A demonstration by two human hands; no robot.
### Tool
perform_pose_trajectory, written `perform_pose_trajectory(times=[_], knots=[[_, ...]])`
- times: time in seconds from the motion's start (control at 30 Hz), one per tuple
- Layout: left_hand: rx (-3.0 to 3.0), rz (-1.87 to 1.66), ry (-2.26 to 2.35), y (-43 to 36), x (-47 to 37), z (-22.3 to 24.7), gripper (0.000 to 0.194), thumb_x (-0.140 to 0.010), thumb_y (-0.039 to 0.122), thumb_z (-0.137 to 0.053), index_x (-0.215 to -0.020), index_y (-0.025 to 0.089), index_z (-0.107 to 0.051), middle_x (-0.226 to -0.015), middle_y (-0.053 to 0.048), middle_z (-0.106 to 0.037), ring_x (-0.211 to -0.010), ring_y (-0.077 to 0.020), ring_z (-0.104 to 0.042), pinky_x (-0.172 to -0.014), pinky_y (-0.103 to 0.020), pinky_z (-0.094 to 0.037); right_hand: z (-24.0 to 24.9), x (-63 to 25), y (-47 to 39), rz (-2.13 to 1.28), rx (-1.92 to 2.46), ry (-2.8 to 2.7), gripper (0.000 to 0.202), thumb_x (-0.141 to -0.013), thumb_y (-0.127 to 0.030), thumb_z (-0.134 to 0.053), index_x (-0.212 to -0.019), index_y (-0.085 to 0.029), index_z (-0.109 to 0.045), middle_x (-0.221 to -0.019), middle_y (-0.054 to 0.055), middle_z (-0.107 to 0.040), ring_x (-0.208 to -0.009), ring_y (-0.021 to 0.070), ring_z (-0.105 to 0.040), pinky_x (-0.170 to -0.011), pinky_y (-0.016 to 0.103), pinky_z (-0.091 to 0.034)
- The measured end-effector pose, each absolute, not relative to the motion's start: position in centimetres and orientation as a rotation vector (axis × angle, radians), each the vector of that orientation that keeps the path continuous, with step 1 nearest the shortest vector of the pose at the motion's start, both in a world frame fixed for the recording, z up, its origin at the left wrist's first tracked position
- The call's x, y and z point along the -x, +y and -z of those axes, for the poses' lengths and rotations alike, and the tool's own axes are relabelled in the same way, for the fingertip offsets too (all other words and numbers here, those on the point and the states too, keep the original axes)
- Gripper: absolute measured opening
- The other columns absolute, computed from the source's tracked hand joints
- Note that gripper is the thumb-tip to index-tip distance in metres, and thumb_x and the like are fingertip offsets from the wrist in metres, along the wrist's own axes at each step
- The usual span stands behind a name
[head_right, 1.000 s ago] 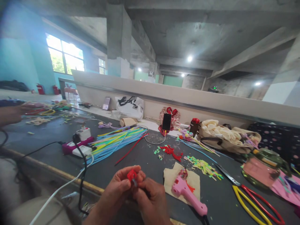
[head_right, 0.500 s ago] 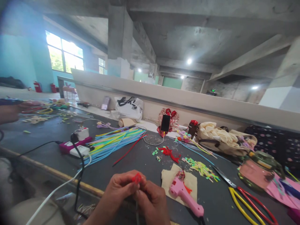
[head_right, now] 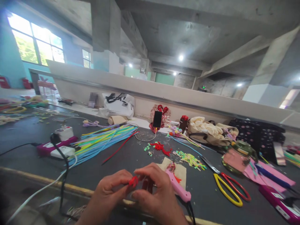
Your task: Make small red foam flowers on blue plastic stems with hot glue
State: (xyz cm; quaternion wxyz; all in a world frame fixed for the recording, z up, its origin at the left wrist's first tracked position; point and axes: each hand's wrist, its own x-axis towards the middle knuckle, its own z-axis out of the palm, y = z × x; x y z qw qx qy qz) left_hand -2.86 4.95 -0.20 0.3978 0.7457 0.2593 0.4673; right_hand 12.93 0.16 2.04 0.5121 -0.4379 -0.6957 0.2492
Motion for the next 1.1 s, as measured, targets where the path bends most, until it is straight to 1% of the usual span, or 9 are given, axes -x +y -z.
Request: perform_pose_trajectory(times=[0.13,0.3,0.53,0.63,0.77,0.9,1.1], knots=[[-1.901,-1.193,0.668,4.9,2.8,0.0,0.013,-0.070,0.021,-0.061,-0.060,0.021,-0.069,-0.062,-0.004,-0.065,-0.060,-0.0175,-0.058,-0.058,-0.024,-0.043,-2.0,-12.3,0.3,-0.599,1.043,-1.651,0.026,-0.063,-0.016,-0.066,-0.088,-0.022,-0.063,-0.082,0.002,-0.054,-0.062,0.0114,-0.051,-0.053,0.021,-0.041],[-1.949,-1.193,0.668,4.9,2.6,0.1,0.015,-0.071,0.021,-0.059,-0.059,0.021,-0.068,-0.062,-0.004,-0.065,-0.062,-0.0170,-0.059,-0.060,-0.023,-0.043,-1.5,-12.3,0.6,-0.580,1.024,-1.641,0.019,-0.063,-0.016,-0.066,-0.081,-0.020,-0.062,-0.076,0.000,-0.053,-0.062,0.0112,-0.050,-0.051,0.020,-0.039],[-1.976,-1.175,0.717,4.8,2.7,0.3,0.016,-0.073,0.023,-0.058,-0.060,0.020,-0.067,-0.062,-0.004,-0.064,-0.061,-0.0164,-0.059,-0.059,-0.022,-0.043,-1.1,-12.1,1.0,-0.552,1.050,-1.637,0.018,-0.061,-0.006,-0.061,-0.074,-0.018,-0.059,-0.074,-0.001,-0.052,-0.061,0.0101,-0.050,-0.050,0.019,-0.037],[-1.987,-1.155,0.741,4.8,2.7,0.2,0.016,-0.073,0.023,-0.057,-0.061,0.020,-0.067,-0.063,-0.004,-0.065,-0.061,-0.0164,-0.059,-0.059,-0.022,-0.042,-1.0,-12.0,1.1,-0.558,1.047,-1.635,0.017,-0.062,-0.006,-0.060,-0.074,-0.018,-0.058,-0.074,0.000,-0.052,-0.062,0.0103,-0.050,-0.050,0.019,-0.037],[-2.008,-1.139,0.779,4.8,2.6,0.1,0.016,-0.073,0.021,-0.057,-0.061,0.019,-0.067,-0.064,-0.004,-0.065,-0.062,-0.0165,-0.060,-0.060,-0.022,-0.042,-0.9,-12.0,1.2,-0.553,1.052,-1.628,0.013,-0.063,-0.007,-0.061,-0.070,-0.018,-0.057,-0.073,-0.001,-0.051,-0.058,0.0088,-0.048,-0.047,0.018,-0.035],[-2.010,-1.147,0.787,4.9,2.6,0.3,0.015,-0.072,0.022,-0.057,-0.062,0.019,-0.067,-0.064,-0.003,-0.065,-0.062,-0.0162,-0.060,-0.060,-0.022,-0.042,-0.6,-12.1,1.4,-0.570,1.045,-1.636,0.013,-0.063,-0.008,-0.061,-0.071,-0.017,-0.056,-0.074,-0.001,-0.051,-0.058,0.0084,-0.047,-0.048,0.018,-0.036],[-1.998,-1.160,0.797,5.0,2.5,0.3,0.016,-0.072,0.016,-0.055,-0.060,0.018,-0.066,-0.063,-0.003,-0.064,-0.062,-0.0154,-0.059,-0.059,-0.021,-0.041,-0.4,-11.9,1.5,-0.529,1.099,-1.652,0.012,-0.063,-0.008,-0.060,-0.070,-0.017,-0.056,-0.073,-0.002,-0.052,-0.056,0.0079,-0.046,-0.047,0.018,-0.034]])
